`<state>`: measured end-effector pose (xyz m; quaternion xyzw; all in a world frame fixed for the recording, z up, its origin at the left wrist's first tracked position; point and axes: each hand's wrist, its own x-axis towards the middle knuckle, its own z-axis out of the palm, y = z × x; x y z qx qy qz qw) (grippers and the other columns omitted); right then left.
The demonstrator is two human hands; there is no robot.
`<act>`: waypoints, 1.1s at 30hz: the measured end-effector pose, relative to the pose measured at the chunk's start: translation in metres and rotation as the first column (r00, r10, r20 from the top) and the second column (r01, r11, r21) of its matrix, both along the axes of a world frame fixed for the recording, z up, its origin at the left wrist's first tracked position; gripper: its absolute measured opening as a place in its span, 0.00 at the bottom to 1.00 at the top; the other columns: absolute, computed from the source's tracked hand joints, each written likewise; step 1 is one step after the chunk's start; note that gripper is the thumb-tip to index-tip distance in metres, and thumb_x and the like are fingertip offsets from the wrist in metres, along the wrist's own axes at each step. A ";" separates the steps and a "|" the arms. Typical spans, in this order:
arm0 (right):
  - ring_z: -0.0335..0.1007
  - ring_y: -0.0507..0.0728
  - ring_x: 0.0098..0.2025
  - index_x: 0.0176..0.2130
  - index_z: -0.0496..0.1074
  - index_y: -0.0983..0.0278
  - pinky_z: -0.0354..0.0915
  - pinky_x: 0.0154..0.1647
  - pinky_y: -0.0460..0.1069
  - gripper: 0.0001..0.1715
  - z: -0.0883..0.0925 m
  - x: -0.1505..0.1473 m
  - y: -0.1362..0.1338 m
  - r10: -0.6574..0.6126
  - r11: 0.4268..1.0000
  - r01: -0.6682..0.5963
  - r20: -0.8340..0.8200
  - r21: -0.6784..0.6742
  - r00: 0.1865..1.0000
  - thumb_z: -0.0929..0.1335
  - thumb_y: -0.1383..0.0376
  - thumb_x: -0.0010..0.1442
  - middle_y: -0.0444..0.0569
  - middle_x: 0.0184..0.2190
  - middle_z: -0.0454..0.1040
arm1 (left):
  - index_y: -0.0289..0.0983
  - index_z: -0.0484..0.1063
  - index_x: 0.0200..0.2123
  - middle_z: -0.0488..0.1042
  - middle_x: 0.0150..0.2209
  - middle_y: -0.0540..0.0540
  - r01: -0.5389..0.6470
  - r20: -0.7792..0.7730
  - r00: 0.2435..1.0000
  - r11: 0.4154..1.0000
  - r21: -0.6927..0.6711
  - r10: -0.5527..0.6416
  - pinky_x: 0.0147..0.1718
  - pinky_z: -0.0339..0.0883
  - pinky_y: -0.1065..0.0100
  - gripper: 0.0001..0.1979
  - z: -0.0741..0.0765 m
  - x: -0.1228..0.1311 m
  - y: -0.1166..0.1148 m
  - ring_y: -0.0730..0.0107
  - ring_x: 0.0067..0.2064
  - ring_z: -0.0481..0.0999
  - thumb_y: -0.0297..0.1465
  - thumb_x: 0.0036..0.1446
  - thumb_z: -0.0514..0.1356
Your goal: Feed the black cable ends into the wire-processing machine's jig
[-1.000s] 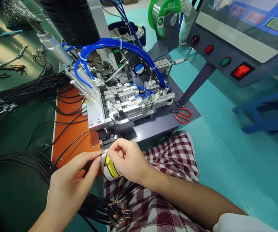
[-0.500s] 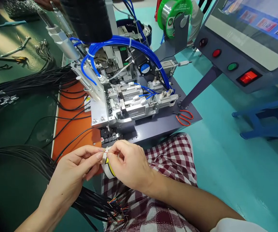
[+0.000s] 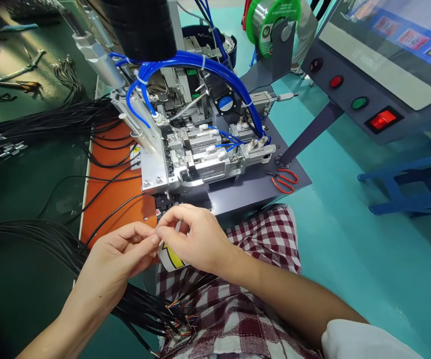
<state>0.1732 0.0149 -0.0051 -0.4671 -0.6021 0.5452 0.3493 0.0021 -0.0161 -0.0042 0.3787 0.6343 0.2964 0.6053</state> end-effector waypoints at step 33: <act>0.55 0.46 0.21 0.33 0.72 0.66 0.54 0.22 0.43 0.03 -0.014 0.007 0.011 -0.068 0.992 0.048 -0.169 -0.118 0.983 0.70 0.66 0.57 0.39 0.22 0.66 | 0.36 0.73 0.28 0.57 0.11 0.58 0.032 0.226 0.974 0.996 -0.086 -0.012 0.18 0.51 0.75 0.16 0.011 0.008 0.026 0.83 0.15 0.52 0.43 0.51 0.68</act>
